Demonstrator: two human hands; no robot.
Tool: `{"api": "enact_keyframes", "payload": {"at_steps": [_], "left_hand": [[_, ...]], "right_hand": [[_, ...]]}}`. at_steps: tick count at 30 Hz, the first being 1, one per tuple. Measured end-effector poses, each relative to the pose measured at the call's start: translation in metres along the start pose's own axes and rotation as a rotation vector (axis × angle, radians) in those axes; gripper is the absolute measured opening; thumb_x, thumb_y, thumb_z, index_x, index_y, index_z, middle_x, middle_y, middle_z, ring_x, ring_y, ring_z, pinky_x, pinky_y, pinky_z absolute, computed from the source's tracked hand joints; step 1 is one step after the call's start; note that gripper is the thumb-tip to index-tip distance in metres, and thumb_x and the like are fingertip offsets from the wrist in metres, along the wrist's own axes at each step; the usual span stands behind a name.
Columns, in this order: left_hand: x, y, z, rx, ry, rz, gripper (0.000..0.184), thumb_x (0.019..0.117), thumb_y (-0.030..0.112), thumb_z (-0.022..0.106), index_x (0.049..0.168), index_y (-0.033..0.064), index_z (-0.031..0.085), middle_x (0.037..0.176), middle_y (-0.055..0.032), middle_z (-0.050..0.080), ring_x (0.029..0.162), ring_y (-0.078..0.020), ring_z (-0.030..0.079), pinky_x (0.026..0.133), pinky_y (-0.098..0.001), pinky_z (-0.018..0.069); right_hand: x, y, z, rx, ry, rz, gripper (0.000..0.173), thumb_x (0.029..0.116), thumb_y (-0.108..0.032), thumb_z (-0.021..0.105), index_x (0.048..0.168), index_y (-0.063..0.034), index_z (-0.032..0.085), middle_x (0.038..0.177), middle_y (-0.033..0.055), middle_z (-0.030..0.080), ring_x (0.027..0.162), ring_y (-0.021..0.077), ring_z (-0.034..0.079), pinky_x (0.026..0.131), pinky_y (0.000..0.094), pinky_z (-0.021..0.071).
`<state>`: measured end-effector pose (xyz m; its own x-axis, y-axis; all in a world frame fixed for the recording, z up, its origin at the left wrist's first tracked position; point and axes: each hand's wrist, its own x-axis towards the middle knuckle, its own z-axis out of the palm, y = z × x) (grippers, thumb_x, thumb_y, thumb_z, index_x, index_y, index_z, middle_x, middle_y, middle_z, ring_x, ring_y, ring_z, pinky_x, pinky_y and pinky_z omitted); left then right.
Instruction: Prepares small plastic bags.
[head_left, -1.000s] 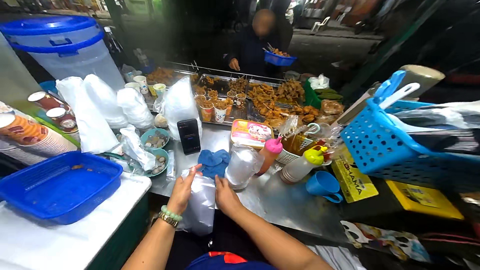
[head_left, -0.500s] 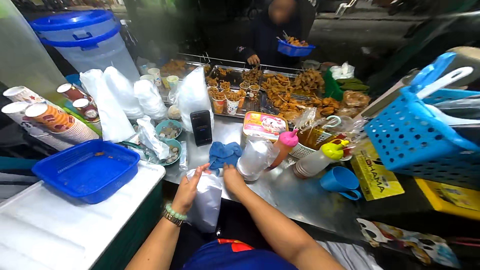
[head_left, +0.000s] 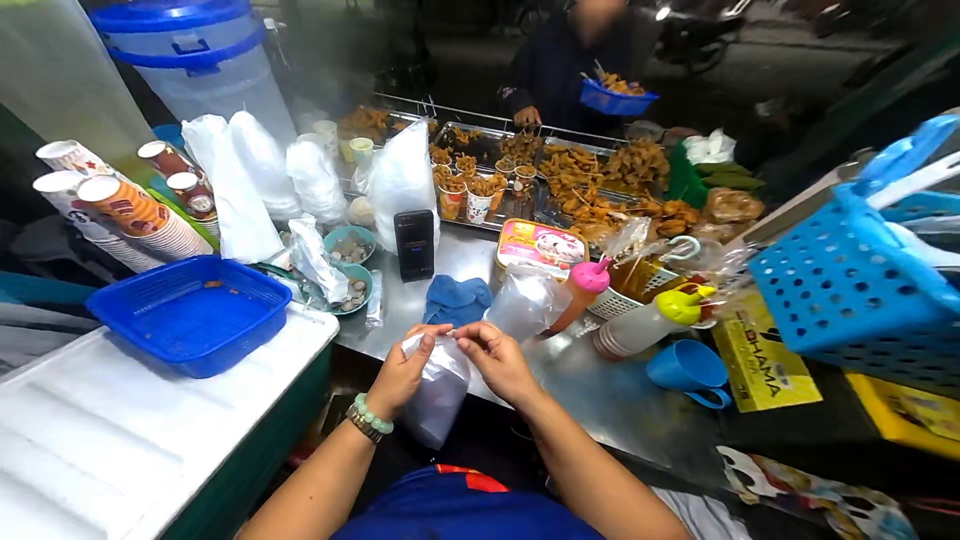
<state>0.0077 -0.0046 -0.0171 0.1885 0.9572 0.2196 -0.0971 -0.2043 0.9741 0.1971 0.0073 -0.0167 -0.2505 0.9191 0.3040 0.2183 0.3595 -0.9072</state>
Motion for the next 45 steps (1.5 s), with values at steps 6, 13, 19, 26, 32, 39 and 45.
{"api": "enact_keyframes", "payload": {"at_steps": [6, 13, 19, 26, 32, 39, 45], "left_hand": [[-0.001, -0.001, 0.004, 0.044, -0.049, 0.014, 0.040, 0.1065, 0.028, 0.050, 0.126, -0.0029, 0.066, 0.123, -0.0056, 0.066, 0.113, -0.0072, 0.062, 0.102, -0.0257, 0.0509], [0.002, -0.005, 0.017, 0.047, 0.095, -0.038, 0.014, 0.0933, 0.001, 0.067, 0.106, -0.0021, 0.072, 0.103, -0.0033, 0.072, 0.095, -0.0059, 0.068, 0.090, -0.0251, 0.0571], [-0.010, 0.001, 0.029, -0.480, 0.019, -0.252, 0.013, 0.0942, 0.011, 0.066, 0.104, 0.0040, 0.071, 0.095, -0.0037, 0.075, 0.089, -0.0110, 0.072, 0.085, -0.0306, 0.0599], [-0.013, -0.001, 0.020, -0.815, -0.180, -0.235, 0.014, 0.0804, 0.016, 0.082, 0.093, 0.0199, 0.075, 0.083, 0.0024, 0.075, 0.077, -0.0057, 0.071, 0.075, -0.0240, 0.0599], [0.012, 0.018, 0.010, -0.112, -0.275, -0.016, 0.013, 0.0918, 0.005, 0.065, 0.099, 0.0055, 0.076, 0.094, 0.0028, 0.074, 0.087, -0.0009, 0.068, 0.081, -0.0197, 0.0561], [0.069, 0.074, 0.063, 0.559, -0.493, 0.015, 0.076, 0.0955, 0.010, 0.060, 0.162, 0.0034, 0.023, 0.136, -0.0229, 0.061, 0.124, -0.0248, 0.061, 0.109, -0.0411, 0.0456], [0.090, 0.002, 0.077, 0.175, -0.309, -0.561, 0.069, 0.0925, -0.005, 0.059, 0.156, 0.0071, 0.037, 0.135, -0.0167, 0.059, 0.110, -0.0197, 0.063, 0.093, -0.0381, 0.0530]], "right_hand": [[-0.001, 0.005, 0.001, -0.067, 0.016, -0.035, 0.018, 0.0964, -0.013, 0.064, 0.095, 0.0013, 0.074, 0.093, 0.0079, 0.072, 0.087, 0.0060, 0.067, 0.082, 0.0217, 0.0545], [-0.013, 0.003, 0.011, -0.273, 0.102, -0.078, 0.026, 0.1029, -0.014, 0.054, 0.103, 0.0007, 0.075, 0.087, 0.0113, 0.075, 0.080, 0.0156, 0.072, 0.076, 0.0332, 0.0579], [-0.017, 0.007, 0.007, -0.248, 0.203, -0.049, 0.026, 0.1032, -0.016, 0.053, 0.101, -0.0001, 0.073, 0.081, 0.0062, 0.072, 0.074, 0.0094, 0.068, 0.072, 0.0286, 0.0564], [-0.030, -0.013, -0.018, 1.029, 0.206, 0.297, 0.033, 0.1077, -0.009, 0.038, 0.091, -0.0150, 0.066, 0.075, -0.0040, 0.071, 0.070, 0.0053, 0.069, 0.073, 0.0253, 0.0603], [-0.044, -0.006, -0.072, 0.254, 0.027, -0.179, 0.014, 0.0924, -0.013, 0.062, 0.095, -0.0157, 0.075, 0.088, -0.0116, 0.062, 0.085, -0.0069, 0.056, 0.076, 0.0102, 0.0465], [-0.003, -0.048, -0.102, -0.539, 0.248, -0.081, 0.041, 0.0969, -0.009, 0.046, 0.129, 0.0064, 0.066, 0.116, 0.0240, 0.056, 0.103, 0.0231, 0.058, 0.087, 0.0306, 0.0512], [0.019, 0.040, -0.084, -0.074, 0.246, 0.431, 0.023, 0.0968, -0.002, 0.060, 0.116, 0.0116, 0.063, 0.101, 0.0176, 0.067, 0.087, 0.0162, 0.063, 0.081, 0.0341, 0.0548]]}}
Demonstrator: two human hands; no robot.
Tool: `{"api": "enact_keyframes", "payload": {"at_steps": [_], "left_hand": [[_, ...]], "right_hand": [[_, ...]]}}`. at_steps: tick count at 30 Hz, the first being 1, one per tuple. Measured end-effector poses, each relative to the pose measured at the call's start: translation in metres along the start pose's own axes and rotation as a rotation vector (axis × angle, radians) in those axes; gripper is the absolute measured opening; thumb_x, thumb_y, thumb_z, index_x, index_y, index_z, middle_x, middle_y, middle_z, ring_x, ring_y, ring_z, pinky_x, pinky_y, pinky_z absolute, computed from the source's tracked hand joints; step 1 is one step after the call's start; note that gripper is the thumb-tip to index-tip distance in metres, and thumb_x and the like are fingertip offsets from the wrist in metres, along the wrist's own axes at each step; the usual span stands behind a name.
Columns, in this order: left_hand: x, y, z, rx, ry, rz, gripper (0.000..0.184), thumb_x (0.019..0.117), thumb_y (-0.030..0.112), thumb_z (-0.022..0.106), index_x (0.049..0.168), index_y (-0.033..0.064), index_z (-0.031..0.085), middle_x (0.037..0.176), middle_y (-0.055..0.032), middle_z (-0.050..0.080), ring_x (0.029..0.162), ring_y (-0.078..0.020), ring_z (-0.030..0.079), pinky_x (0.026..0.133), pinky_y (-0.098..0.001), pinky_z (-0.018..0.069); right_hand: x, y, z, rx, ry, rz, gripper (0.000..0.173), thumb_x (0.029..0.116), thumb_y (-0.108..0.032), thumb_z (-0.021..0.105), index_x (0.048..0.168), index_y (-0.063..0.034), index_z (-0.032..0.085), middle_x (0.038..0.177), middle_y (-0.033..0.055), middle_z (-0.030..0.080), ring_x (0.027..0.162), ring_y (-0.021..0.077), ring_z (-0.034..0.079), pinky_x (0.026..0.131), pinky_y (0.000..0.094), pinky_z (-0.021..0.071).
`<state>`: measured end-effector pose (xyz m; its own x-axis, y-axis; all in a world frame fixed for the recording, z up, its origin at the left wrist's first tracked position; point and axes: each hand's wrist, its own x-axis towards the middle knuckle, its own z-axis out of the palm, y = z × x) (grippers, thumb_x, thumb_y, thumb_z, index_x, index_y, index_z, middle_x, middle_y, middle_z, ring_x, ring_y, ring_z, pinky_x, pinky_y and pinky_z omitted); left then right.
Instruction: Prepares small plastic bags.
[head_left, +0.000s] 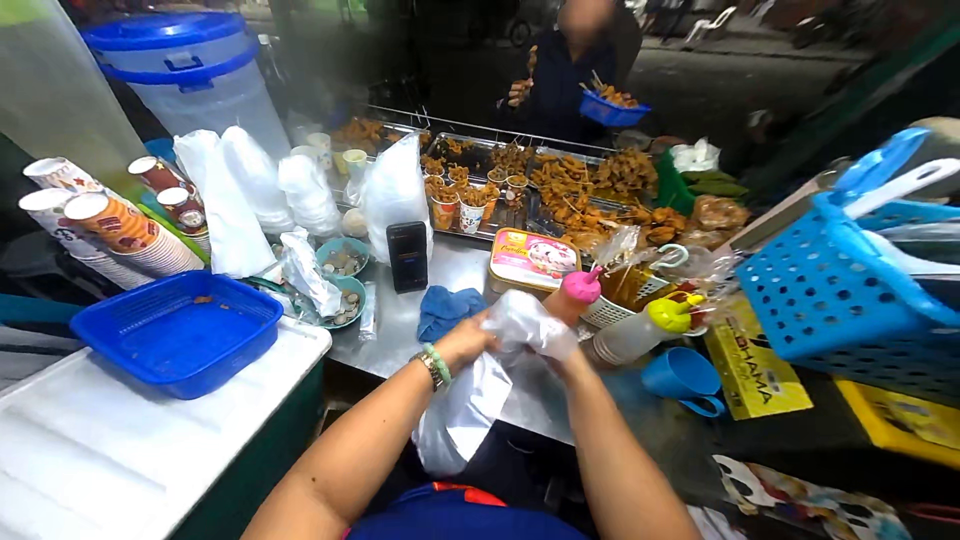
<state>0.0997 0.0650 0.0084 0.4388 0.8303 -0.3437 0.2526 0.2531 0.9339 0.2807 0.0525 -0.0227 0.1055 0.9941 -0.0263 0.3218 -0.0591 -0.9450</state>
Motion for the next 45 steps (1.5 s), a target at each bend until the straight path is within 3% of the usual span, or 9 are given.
{"api": "enact_keyframes", "payload": {"at_steps": [5, 10, 13, 17, 22, 29, 38, 42, 45], "left_hand": [[0.008, -0.053, -0.009, -0.073, 0.181, 0.015, 0.048, 0.0962, 0.004, 0.062, 0.144, 0.0044, 0.056, 0.134, -0.0166, 0.064, 0.119, -0.0231, 0.063, 0.103, -0.0427, 0.0509], [-0.034, -0.052, -0.023, 0.016, 0.230, 0.274, 0.035, 0.1069, 0.020, 0.050, 0.133, 0.0022, 0.064, 0.108, -0.0052, 0.072, 0.099, -0.0084, 0.067, 0.094, -0.0294, 0.0528], [-0.056, -0.052, -0.011, -0.011, 0.120, 0.591, 0.039, 0.1070, 0.021, 0.045, 0.130, -0.0034, 0.065, 0.114, -0.0052, 0.072, 0.109, -0.0076, 0.064, 0.102, -0.0287, 0.0502], [-0.073, -0.047, 0.000, -0.030, 0.121, 0.797, 0.052, 0.1068, 0.043, 0.048, 0.129, 0.0006, 0.067, 0.126, -0.0045, 0.064, 0.119, -0.0051, 0.057, 0.105, -0.0245, 0.0475], [-0.084, -0.049, -0.005, -0.117, 0.134, 0.751, 0.033, 0.0944, 0.019, 0.072, 0.122, 0.0000, 0.071, 0.115, -0.0001, 0.071, 0.106, -0.0031, 0.064, 0.097, -0.0229, 0.0526], [-0.088, -0.050, 0.003, -0.278, 0.166, 0.615, 0.014, 0.0928, 0.020, 0.073, 0.081, 0.0127, 0.071, 0.095, 0.0081, 0.065, 0.092, -0.0001, 0.061, 0.084, -0.0192, 0.0518], [-0.095, -0.049, -0.008, -0.757, -0.297, 0.495, 0.007, 0.0886, 0.017, 0.076, 0.092, 0.0218, 0.073, 0.078, 0.0065, 0.069, 0.070, -0.0011, 0.066, 0.067, -0.0186, 0.0551], [-0.087, -0.028, -0.027, -0.196, -0.141, 0.679, 0.012, 0.0943, 0.012, 0.069, 0.102, 0.0092, 0.077, 0.095, 0.0044, 0.074, 0.089, 0.0004, 0.067, 0.082, -0.0184, 0.0549], [-0.084, 0.010, -0.025, 0.617, 0.046, 0.699, 0.036, 0.0921, 0.008, 0.060, 0.126, 0.0035, 0.071, 0.110, -0.0127, 0.069, 0.099, -0.0211, 0.067, 0.088, -0.0408, 0.0553]], "right_hand": [[-0.009, 0.043, 0.022, 0.182, 0.215, 0.123, 0.022, 0.0999, -0.003, 0.057, 0.117, 0.0101, 0.064, 0.107, 0.0205, 0.066, 0.091, 0.0218, 0.067, 0.081, 0.0383, 0.0581], [-0.055, 0.033, -0.001, 0.004, 0.577, -0.591, 0.028, 0.1000, -0.013, 0.051, 0.104, 0.0021, 0.075, 0.096, 0.0076, 0.068, 0.089, 0.0034, 0.062, 0.080, 0.0161, 0.0523], [-0.079, 0.012, 0.007, 0.012, 0.357, -0.839, 0.026, 0.1016, -0.036, 0.061, 0.113, -0.0148, 0.073, 0.103, -0.0051, 0.070, 0.099, -0.0018, 0.064, 0.088, 0.0161, 0.0543], [-0.086, -0.004, 0.034, 0.046, 0.156, -0.744, 0.026, 0.0929, -0.036, 0.074, 0.096, -0.0098, 0.073, 0.096, -0.0008, 0.073, 0.098, 0.0038, 0.067, 0.091, 0.0205, 0.0547], [-0.088, -0.009, 0.042, -0.002, 0.078, -0.786, 0.026, 0.1024, -0.023, 0.058, 0.090, -0.0053, 0.073, 0.091, 0.0022, 0.072, 0.096, 0.0046, 0.067, 0.090, 0.0176, 0.0528], [-0.099, -0.015, 0.045, -0.153, 0.102, -0.659, 0.029, 0.1025, -0.020, 0.053, 0.094, -0.0049, 0.076, 0.086, 0.0046, 0.074, 0.085, 0.0085, 0.070, 0.082, 0.0231, 0.0559], [-0.101, -0.019, 0.005, 1.088, -0.419, -0.311, 0.016, 0.1019, -0.027, 0.060, 0.099, -0.0279, 0.076, 0.076, -0.0115, 0.069, 0.067, -0.0033, 0.063, 0.065, 0.0155, 0.0536], [-0.086, -0.013, -0.024, 0.297, -0.172, -0.716, 0.014, 0.0950, -0.019, 0.065, 0.104, -0.0194, 0.076, 0.091, -0.0114, 0.065, 0.084, -0.0066, 0.057, 0.077, 0.0103, 0.0472], [-0.074, -0.036, -0.034, -0.374, 0.113, -0.744, 0.028, 0.0893, -0.009, 0.054, 0.094, -0.0121, 0.081, 0.089, 0.0097, 0.064, 0.086, 0.0197, 0.062, 0.080, 0.0359, 0.0528]]}}
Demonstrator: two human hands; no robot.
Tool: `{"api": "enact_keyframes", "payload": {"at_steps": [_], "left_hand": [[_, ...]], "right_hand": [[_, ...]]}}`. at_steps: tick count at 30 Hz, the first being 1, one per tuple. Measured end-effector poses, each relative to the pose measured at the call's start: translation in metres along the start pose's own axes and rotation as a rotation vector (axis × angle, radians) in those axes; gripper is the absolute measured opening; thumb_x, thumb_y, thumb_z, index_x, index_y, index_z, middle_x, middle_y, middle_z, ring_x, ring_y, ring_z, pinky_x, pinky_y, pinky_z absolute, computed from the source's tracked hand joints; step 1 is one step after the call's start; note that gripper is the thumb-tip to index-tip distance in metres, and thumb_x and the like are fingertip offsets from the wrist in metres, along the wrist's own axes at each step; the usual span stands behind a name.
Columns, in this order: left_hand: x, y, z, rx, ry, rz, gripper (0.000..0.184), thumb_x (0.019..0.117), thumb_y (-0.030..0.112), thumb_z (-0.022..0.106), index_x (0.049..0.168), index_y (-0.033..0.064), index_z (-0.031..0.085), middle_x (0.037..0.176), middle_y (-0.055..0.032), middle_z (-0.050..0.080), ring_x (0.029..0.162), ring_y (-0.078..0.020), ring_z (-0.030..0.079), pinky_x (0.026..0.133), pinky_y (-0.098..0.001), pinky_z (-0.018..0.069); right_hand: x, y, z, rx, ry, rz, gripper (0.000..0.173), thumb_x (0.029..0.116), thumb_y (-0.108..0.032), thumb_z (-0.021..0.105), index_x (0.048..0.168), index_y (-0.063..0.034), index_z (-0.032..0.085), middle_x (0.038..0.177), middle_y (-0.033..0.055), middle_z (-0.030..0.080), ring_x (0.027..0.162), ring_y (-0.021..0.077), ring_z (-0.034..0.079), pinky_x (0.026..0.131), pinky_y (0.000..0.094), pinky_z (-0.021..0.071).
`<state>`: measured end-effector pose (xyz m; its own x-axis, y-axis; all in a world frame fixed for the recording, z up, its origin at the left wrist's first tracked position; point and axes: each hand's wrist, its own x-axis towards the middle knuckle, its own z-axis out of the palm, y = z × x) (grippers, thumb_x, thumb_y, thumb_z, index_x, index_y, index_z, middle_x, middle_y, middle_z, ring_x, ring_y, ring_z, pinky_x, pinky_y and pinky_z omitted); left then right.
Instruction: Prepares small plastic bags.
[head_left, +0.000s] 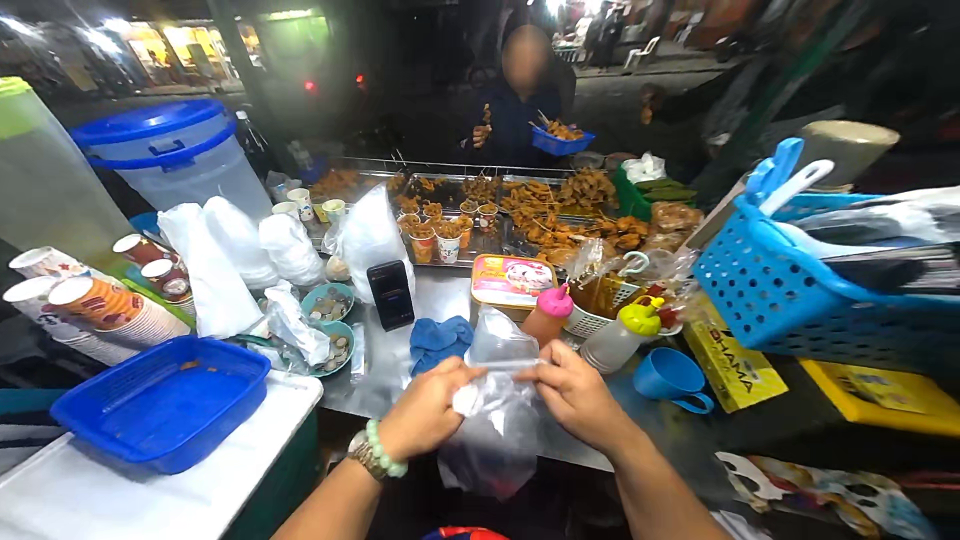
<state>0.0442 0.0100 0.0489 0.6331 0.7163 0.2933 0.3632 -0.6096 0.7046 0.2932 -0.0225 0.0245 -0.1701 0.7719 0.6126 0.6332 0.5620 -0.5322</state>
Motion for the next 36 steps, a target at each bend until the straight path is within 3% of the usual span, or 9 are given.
{"api": "enact_keyframes", "payload": {"at_steps": [2, 6, 8, 11, 15, 19, 25, 28, 36], "left_hand": [[0.022, 0.018, -0.001, 0.144, -0.085, -0.126, 0.059, 0.0930, 0.008, 0.059, 0.151, 0.0014, 0.048, 0.129, -0.0220, 0.063, 0.112, -0.0339, 0.065, 0.095, -0.0537, 0.0527], [0.059, 0.001, 0.012, -0.253, -0.142, -0.352, 0.082, 0.0959, 0.004, 0.059, 0.164, 0.0051, 0.013, 0.156, -0.0233, 0.043, 0.140, -0.0260, 0.050, 0.116, -0.0432, 0.0402], [0.061, -0.026, 0.032, -0.499, -0.093, -0.539, 0.072, 0.0976, 0.001, 0.056, 0.162, 0.0075, 0.024, 0.152, -0.0165, 0.049, 0.131, -0.0195, 0.055, 0.108, -0.0388, 0.0463], [0.050, -0.062, 0.064, -0.730, 0.006, -0.748, 0.053, 0.0949, -0.002, 0.055, 0.147, 0.0061, 0.047, 0.113, -0.0118, 0.066, 0.092, -0.0168, 0.064, 0.081, -0.0366, 0.0549], [0.036, -0.083, 0.072, -0.675, 0.208, -0.725, 0.044, 0.0955, 0.004, 0.061, 0.139, 0.0034, 0.060, 0.122, -0.0148, 0.069, 0.106, -0.0205, 0.068, 0.093, -0.0410, 0.0552], [0.013, -0.072, 0.052, -0.460, 0.271, -0.494, 0.035, 0.1064, 0.021, 0.051, 0.133, 0.0026, 0.065, 0.104, -0.0041, 0.073, 0.097, -0.0079, 0.066, 0.092, -0.0299, 0.0521], [-0.018, -0.039, 0.049, -0.602, 0.233, 0.145, 0.056, 0.1055, 0.051, 0.046, 0.126, 0.0054, 0.071, 0.121, -0.0012, 0.069, 0.117, -0.0062, 0.061, 0.104, -0.0273, 0.0492], [-0.026, -0.032, 0.044, -0.639, 0.281, 0.133, 0.049, 0.1020, 0.049, 0.054, 0.121, 0.0089, 0.074, 0.116, 0.0047, 0.069, 0.110, -0.0013, 0.061, 0.099, -0.0227, 0.0508], [-0.034, -0.021, 0.040, -0.669, 0.326, 0.034, 0.030, 0.0930, 0.023, 0.075, 0.114, 0.0024, 0.075, 0.108, 0.0039, 0.072, 0.101, -0.0013, 0.065, 0.093, -0.0213, 0.0540]], "right_hand": [[0.021, -0.007, -0.004, -0.096, -0.017, 0.068, 0.032, 0.0940, -0.006, 0.051, 0.112, 0.0004, 0.076, 0.104, 0.0218, 0.063, 0.095, 0.0276, 0.063, 0.084, 0.0376, 0.0550], [0.052, 0.010, 0.011, 0.070, -0.064, 0.362, 0.041, 0.0952, -0.003, 0.048, 0.131, 0.0050, 0.066, 0.127, 0.0272, 0.057, 0.117, 0.0295, 0.056, 0.101, 0.0372, 0.0473], [0.046, 0.037, 0.038, 0.204, -0.151, 0.625, 0.032, 0.0983, -0.002, 0.055, 0.127, 0.0064, 0.067, 0.122, 0.0262, 0.063, 0.112, 0.0283, 0.061, 0.100, 0.0408, 0.0488], [0.014, 0.073, 0.087, 0.403, -0.148, 0.899, 0.024, 0.1007, -0.008, 0.059, 0.115, 0.0096, 0.064, 0.093, 0.0166, 0.066, 0.073, 0.0180, 0.062, 0.068, 0.0356, 0.0551], [-0.010, 0.075, 0.089, 0.389, 0.091, 0.785, 0.031, 0.0952, 0.000, 0.062, 0.125, 0.0109, 0.064, 0.123, 0.0267, 0.063, 0.111, 0.0306, 0.064, 0.097, 0.0433, 0.0549], [-0.025, 0.044, 0.064, 0.161, 0.496, 0.292, 0.025, 0.0951, -0.010, 0.055, 0.102, 0.0029, 0.076, 0.097, 0.0117, 0.070, 0.090, 0.0078, 0.066, 0.081, 0.0194, 0.0543], [-0.027, -0.006, 0.069, 0.440, 0.170, 0.016, 0.043, 0.0878, -0.040, 0.079, 0.113, -0.0059, 0.073, 0.112, 0.0045, 0.072, 0.109, 0.0078, 0.065, 0.096, 0.0255, 0.0540], [-0.022, -0.016, 0.070, 0.483, 0.167, 0.031, 0.012, 0.0940, -0.020, 0.071, 0.092, -0.0078, 0.075, 0.093, -0.0019, 0.074, 0.096, 0.0030, 0.067, 0.091, 0.0202, 0.0548], [-0.022, -0.030, 0.074, 0.415, 0.064, -0.018, 0.024, 0.0989, -0.020, 0.064, 0.087, -0.0009, 0.072, 0.088, 0.0050, 0.072, 0.094, 0.0063, 0.066, 0.090, 0.0195, 0.0520]]}}
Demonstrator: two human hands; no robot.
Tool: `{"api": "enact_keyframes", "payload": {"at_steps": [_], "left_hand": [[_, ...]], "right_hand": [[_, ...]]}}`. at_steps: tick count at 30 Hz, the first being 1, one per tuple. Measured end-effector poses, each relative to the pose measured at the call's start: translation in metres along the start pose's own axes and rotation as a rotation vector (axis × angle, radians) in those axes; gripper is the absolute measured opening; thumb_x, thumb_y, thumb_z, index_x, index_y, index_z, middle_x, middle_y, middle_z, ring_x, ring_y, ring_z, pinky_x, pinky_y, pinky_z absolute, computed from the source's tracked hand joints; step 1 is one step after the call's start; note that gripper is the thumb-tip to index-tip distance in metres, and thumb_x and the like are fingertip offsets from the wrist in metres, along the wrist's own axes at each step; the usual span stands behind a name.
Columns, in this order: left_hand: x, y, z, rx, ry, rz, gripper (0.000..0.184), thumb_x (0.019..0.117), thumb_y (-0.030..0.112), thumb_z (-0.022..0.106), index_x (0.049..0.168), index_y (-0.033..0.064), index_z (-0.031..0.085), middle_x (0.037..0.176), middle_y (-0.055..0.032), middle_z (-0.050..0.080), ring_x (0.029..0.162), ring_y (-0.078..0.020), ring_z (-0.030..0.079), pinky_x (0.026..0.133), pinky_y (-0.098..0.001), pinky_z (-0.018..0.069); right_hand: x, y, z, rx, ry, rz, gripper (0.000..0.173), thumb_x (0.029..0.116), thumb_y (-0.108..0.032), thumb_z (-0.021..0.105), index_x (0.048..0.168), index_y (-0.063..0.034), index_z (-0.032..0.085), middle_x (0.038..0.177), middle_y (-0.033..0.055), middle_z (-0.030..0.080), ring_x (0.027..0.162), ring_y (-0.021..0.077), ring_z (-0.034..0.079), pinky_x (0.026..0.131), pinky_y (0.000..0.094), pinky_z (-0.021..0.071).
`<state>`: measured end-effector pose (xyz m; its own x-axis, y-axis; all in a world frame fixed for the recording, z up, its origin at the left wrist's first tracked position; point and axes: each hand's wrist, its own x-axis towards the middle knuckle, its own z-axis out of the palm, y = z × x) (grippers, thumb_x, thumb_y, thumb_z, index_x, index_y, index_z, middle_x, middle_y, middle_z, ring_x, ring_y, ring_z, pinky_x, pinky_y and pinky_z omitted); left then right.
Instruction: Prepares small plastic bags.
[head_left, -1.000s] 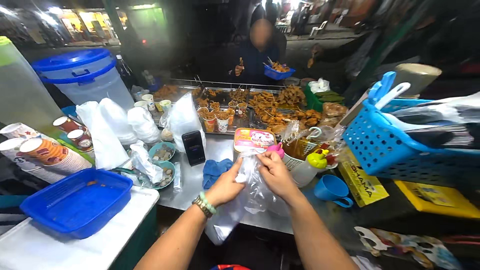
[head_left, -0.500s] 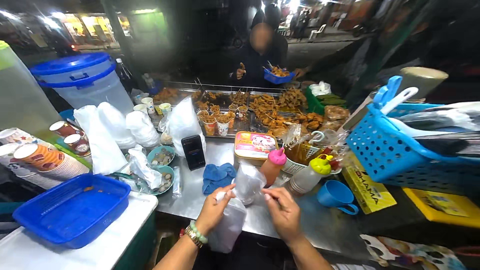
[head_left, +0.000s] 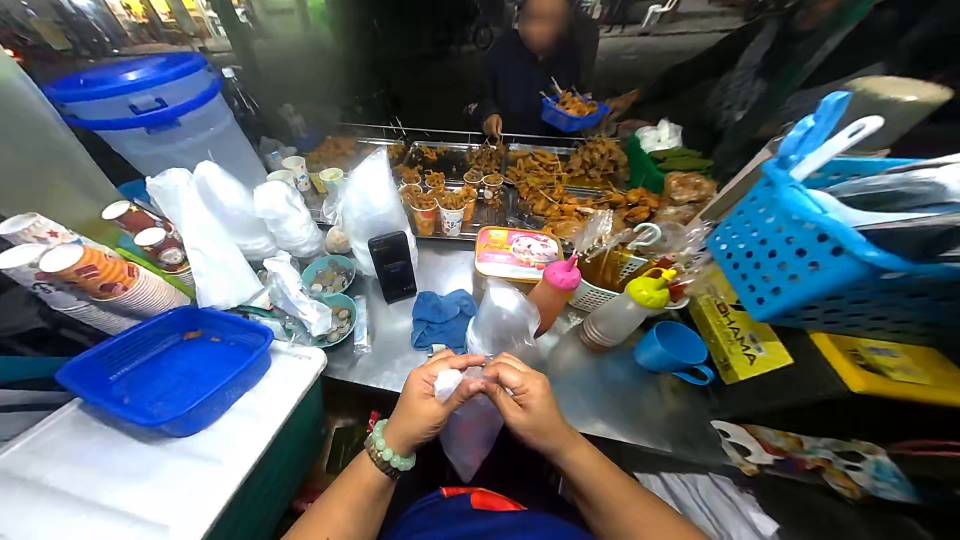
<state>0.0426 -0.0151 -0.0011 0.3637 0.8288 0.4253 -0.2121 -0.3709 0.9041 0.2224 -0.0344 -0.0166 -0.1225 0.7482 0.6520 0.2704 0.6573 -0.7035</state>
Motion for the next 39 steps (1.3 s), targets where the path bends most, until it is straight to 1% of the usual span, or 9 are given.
{"api": "enact_keyframes", "payload": {"at_steps": [4, 9, 15, 19, 25, 29, 32, 36, 39], "left_hand": [[-0.001, -0.004, 0.006, 0.005, 0.106, -0.022, 0.002, 0.0893, 0.008, 0.075, 0.088, 0.0072, 0.075, 0.095, 0.0064, 0.068, 0.096, -0.0004, 0.062, 0.088, -0.0192, 0.0518], [0.000, -0.011, 0.011, -0.034, 0.121, -0.072, 0.013, 0.0875, 0.012, 0.078, 0.082, 0.0078, 0.067, 0.100, 0.0042, 0.065, 0.101, -0.0022, 0.060, 0.091, -0.0209, 0.0509], [0.004, -0.002, 0.019, -0.120, 0.093, -0.176, 0.019, 0.0900, 0.001, 0.073, 0.108, 0.0007, 0.066, 0.096, 0.0020, 0.071, 0.087, -0.0034, 0.068, 0.083, -0.0228, 0.0577], [0.008, -0.009, 0.019, -0.066, 0.072, -0.113, 0.009, 0.0889, 0.008, 0.074, 0.081, 0.0071, 0.070, 0.093, 0.0064, 0.064, 0.094, -0.0004, 0.060, 0.088, -0.0193, 0.0500], [0.004, -0.002, 0.017, -0.479, -0.187, -0.229, 0.015, 0.0902, 0.034, 0.077, 0.089, 0.0191, 0.078, 0.090, 0.0117, 0.072, 0.083, 0.0034, 0.064, 0.077, -0.0173, 0.0532], [0.011, 0.001, 0.009, -0.571, -0.205, -0.348, 0.005, 0.0907, 0.019, 0.075, 0.089, 0.0212, 0.071, 0.078, 0.0081, 0.070, 0.070, 0.0004, 0.065, 0.067, -0.0184, 0.0548], [0.024, 0.003, 0.000, -0.433, -0.204, -0.278, 0.011, 0.0933, 0.009, 0.069, 0.103, 0.0135, 0.073, 0.091, 0.0060, 0.074, 0.082, -0.0012, 0.068, 0.076, -0.0206, 0.0576], [0.057, 0.024, 0.001, 0.468, -0.292, -0.026, 0.027, 0.0914, 0.009, 0.065, 0.115, -0.0008, 0.074, 0.103, -0.0099, 0.070, 0.098, -0.0132, 0.064, 0.090, -0.0290, 0.0514], [0.086, 0.036, 0.021, 0.621, -0.329, -0.288, 0.064, 0.0949, 0.009, 0.061, 0.154, -0.0033, 0.039, 0.140, -0.0238, 0.058, 0.128, -0.0265, 0.059, 0.110, -0.0413, 0.0446]], "right_hand": [[-0.001, -0.007, -0.001, -0.124, -0.091, 0.064, 0.026, 0.1015, -0.013, 0.054, 0.094, 0.0003, 0.075, 0.091, 0.0090, 0.074, 0.092, 0.0122, 0.070, 0.090, 0.0240, 0.0540], [-0.004, -0.011, -0.004, -0.214, -0.080, 0.152, 0.033, 0.1024, -0.015, 0.053, 0.126, -0.0025, 0.072, 0.095, 0.0104, 0.068, 0.087, 0.0118, 0.064, 0.084, 0.0220, 0.0530], [-0.006, -0.003, -0.008, -0.252, 0.134, 0.007, 0.021, 0.0992, -0.015, 0.060, 0.095, -0.0010, 0.075, 0.089, 0.0060, 0.074, 0.085, 0.0025, 0.069, 0.083, 0.0140, 0.0542], [-0.008, -0.004, -0.009, -0.257, 0.084, 0.025, 0.026, 0.1015, -0.012, 0.054, 0.102, 0.0006, 0.076, 0.095, 0.0079, 0.078, 0.091, 0.0050, 0.073, 0.087, 0.0176, 0.0553], [-0.009, -0.004, -0.025, 0.498, 0.163, 0.370, 0.024, 0.1058, -0.012, 0.052, 0.099, -0.0101, 0.074, 0.096, -0.0043, 0.075, 0.089, -0.0007, 0.069, 0.084, 0.0186, 0.0571], [-0.003, -0.008, -0.052, 1.021, 0.122, 0.465, 0.020, 0.1056, -0.024, 0.054, 0.099, -0.0258, 0.073, 0.069, -0.0111, 0.065, 0.062, -0.0015, 0.062, 0.064, 0.0185, 0.0557], [0.002, 0.002, -0.077, 0.669, 0.006, 0.224, 0.020, 0.0959, -0.014, 0.067, 0.113, -0.0207, 0.074, 0.095, -0.0107, 0.073, 0.085, -0.0041, 0.066, 0.078, 0.0149, 0.0561], [0.030, -0.005, -0.093, -0.339, -0.043, 0.111, 0.031, 0.0914, -0.008, 0.051, 0.098, -0.0104, 0.081, 0.091, 0.0052, 0.060, 0.088, 0.0074, 0.056, 0.079, 0.0197, 0.0468], [0.058, -0.004, -0.087, -0.444, -0.113, 0.291, 0.041, 0.0960, -0.005, 0.045, 0.130, 0.0023, 0.068, 0.118, 0.0244, 0.058, 0.107, 0.0265, 0.058, 0.093, 0.0352, 0.0502]]}}
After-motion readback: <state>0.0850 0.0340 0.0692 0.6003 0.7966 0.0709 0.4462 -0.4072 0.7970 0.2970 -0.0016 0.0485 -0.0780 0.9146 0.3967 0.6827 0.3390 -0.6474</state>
